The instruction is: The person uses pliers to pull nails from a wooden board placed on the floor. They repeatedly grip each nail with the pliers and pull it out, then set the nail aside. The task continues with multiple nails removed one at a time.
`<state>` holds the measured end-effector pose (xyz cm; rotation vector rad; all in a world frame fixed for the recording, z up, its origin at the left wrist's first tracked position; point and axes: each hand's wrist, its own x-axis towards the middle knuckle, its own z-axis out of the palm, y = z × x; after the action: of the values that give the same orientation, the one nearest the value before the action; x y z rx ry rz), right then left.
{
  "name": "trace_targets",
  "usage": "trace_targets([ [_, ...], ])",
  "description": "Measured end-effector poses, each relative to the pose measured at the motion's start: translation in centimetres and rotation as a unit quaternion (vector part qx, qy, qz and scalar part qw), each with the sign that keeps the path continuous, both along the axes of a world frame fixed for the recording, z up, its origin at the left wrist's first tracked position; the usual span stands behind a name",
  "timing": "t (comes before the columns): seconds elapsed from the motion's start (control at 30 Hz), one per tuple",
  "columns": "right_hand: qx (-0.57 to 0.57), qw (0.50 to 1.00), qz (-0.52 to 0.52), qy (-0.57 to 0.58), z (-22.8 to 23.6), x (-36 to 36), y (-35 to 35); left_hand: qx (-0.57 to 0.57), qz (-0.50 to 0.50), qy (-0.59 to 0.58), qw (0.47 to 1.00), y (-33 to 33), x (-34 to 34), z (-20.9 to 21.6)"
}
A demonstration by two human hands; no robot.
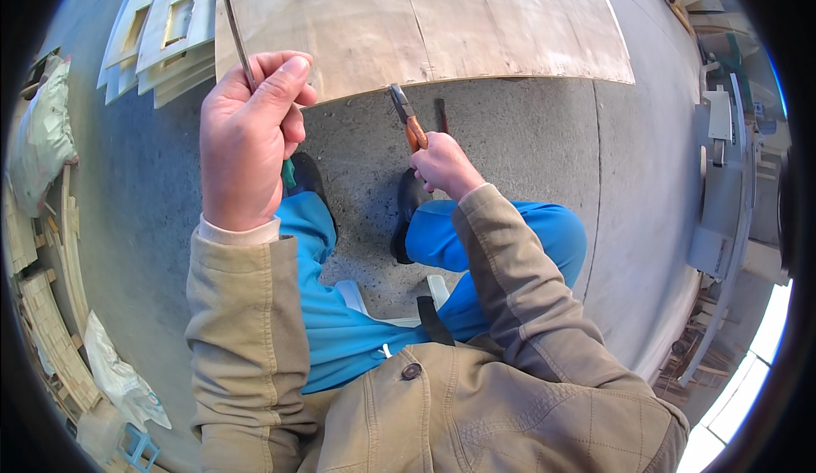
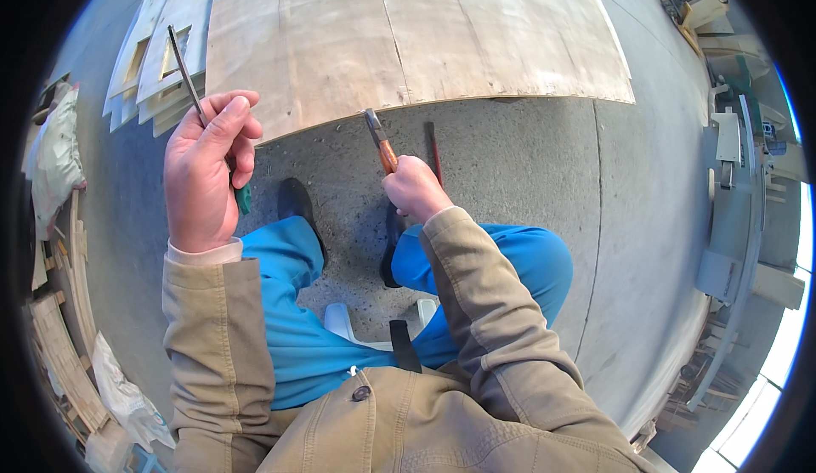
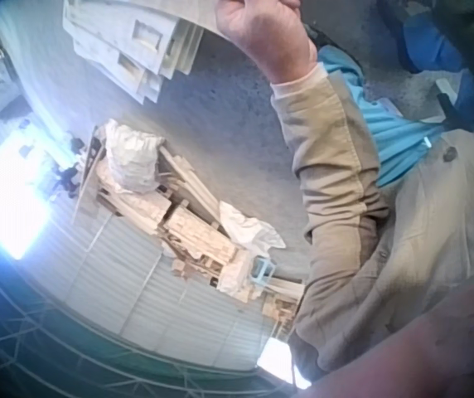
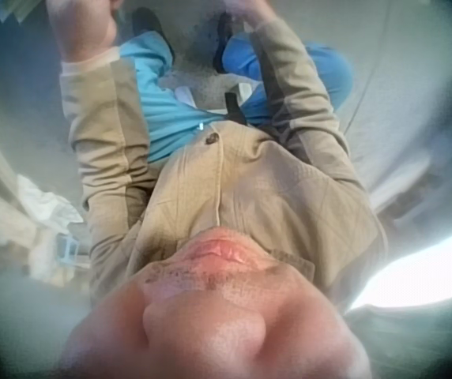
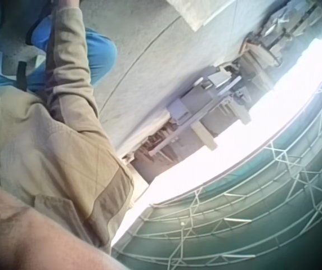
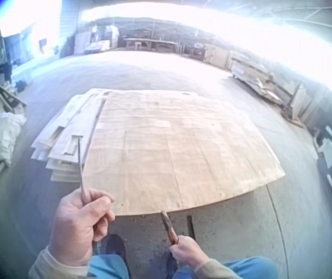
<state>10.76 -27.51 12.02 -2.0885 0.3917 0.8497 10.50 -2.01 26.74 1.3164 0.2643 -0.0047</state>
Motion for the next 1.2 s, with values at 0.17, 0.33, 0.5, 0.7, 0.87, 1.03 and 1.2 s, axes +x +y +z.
trace_targets([
  [0.17,0.000,1.000,-0.002,0.008,-0.2,-0.3,0.4,0.004,0.001,-0.002,1.000,0.3,-0.2,0.0],
  [0.33,-0.029,0.999,0.020,0.011,0.0,0.0,0.4,0.009,-0.004,-0.001,1.000,0.5,-0.2,-0.1],
  [0.5,-0.124,0.988,0.080,-0.053,0.4,0.1,0.6,0.003,-0.003,-0.002,1.000,0.4,-0.2,0.0],
  [0.7,-0.173,0.973,0.124,-0.083,0.7,0.7,1.1,0.003,0.002,-0.007,1.000,0.2,-0.2,0.1],
  [0.87,-0.160,0.981,0.096,-0.058,0.6,0.2,0.9,0.003,-0.002,-0.006,1.000,0.6,-0.2,0.1],
  [1.03,-0.140,0.985,0.087,-0.046,0.2,-0.4,0.9,-0.001,0.002,-0.012,1.000,0.6,-0.2,0.1],
  [1.2,-0.135,0.986,0.085,-0.045,0.2,-0.4,0.9,-0.006,0.000,-0.020,1.000,0.7,-0.3,0.2],
])
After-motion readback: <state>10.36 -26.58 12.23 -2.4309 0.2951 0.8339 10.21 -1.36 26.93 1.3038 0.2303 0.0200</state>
